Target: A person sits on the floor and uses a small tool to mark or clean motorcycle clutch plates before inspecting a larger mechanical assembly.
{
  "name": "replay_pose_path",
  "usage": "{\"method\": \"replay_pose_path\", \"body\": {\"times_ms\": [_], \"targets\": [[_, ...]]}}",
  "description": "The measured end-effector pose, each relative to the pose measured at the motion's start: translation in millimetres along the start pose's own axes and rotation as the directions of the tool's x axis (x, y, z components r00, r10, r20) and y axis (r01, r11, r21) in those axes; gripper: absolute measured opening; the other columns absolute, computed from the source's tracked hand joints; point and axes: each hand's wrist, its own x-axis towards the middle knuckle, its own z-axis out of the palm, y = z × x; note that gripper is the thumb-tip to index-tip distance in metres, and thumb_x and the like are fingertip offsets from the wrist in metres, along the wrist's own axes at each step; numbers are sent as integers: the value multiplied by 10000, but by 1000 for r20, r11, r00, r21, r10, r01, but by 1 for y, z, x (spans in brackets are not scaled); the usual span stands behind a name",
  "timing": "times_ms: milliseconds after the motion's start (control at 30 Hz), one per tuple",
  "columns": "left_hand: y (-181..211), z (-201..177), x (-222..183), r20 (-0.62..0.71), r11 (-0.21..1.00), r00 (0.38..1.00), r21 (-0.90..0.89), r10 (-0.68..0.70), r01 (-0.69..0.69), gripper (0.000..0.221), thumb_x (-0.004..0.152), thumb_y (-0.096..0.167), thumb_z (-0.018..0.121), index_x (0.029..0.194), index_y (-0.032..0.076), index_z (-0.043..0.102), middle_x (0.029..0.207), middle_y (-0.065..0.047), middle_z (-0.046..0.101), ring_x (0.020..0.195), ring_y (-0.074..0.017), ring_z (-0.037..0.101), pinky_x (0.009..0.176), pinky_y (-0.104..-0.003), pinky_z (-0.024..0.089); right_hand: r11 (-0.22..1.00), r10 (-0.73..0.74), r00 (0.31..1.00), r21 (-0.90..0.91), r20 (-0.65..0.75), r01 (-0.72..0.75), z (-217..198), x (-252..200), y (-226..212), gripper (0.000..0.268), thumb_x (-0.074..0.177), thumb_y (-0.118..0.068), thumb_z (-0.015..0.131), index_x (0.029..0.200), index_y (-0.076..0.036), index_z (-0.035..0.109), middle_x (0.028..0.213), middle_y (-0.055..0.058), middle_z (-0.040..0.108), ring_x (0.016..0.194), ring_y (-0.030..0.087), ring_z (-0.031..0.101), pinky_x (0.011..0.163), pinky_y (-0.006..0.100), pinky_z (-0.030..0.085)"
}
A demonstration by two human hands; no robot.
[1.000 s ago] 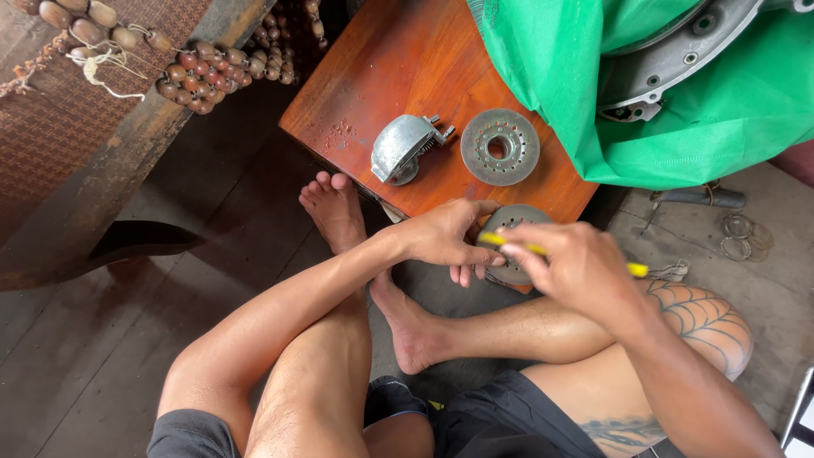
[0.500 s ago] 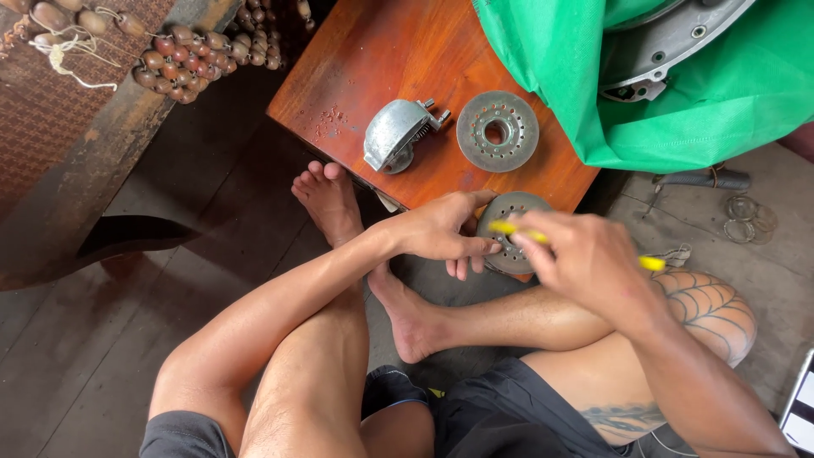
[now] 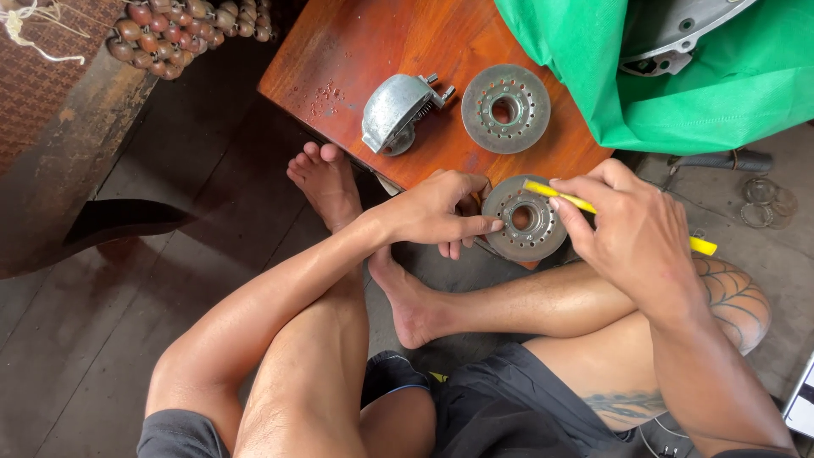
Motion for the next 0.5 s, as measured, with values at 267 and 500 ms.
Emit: {"method": "replay_pose_path", "body": {"times_ms": [267, 500], "targets": [[3, -1, 0, 53, 999, 997, 24, -47, 46, 220, 962, 210, 642, 900, 3, 604, 653, -113, 715, 497, -201, 716, 459, -288, 621, 999, 33, 998, -10, -48, -33, 1, -3, 1, 237, 973, -337, 742, 1185, -255, 812, 944, -15, 639, 765, 300, 670, 541, 525, 468], [4, -1, -1, 77, 995, 993, 43, -94, 91, 253, 954, 230, 645, 840, 5, 621, 641, -119, 710, 512, -213, 726, 467, -296, 621, 1000, 18, 999, 13, 30, -19, -5, -1, -4, 225, 929, -362, 730, 1138, -288, 765, 961, -21, 682, 779, 306, 699, 572, 515, 499]]}}
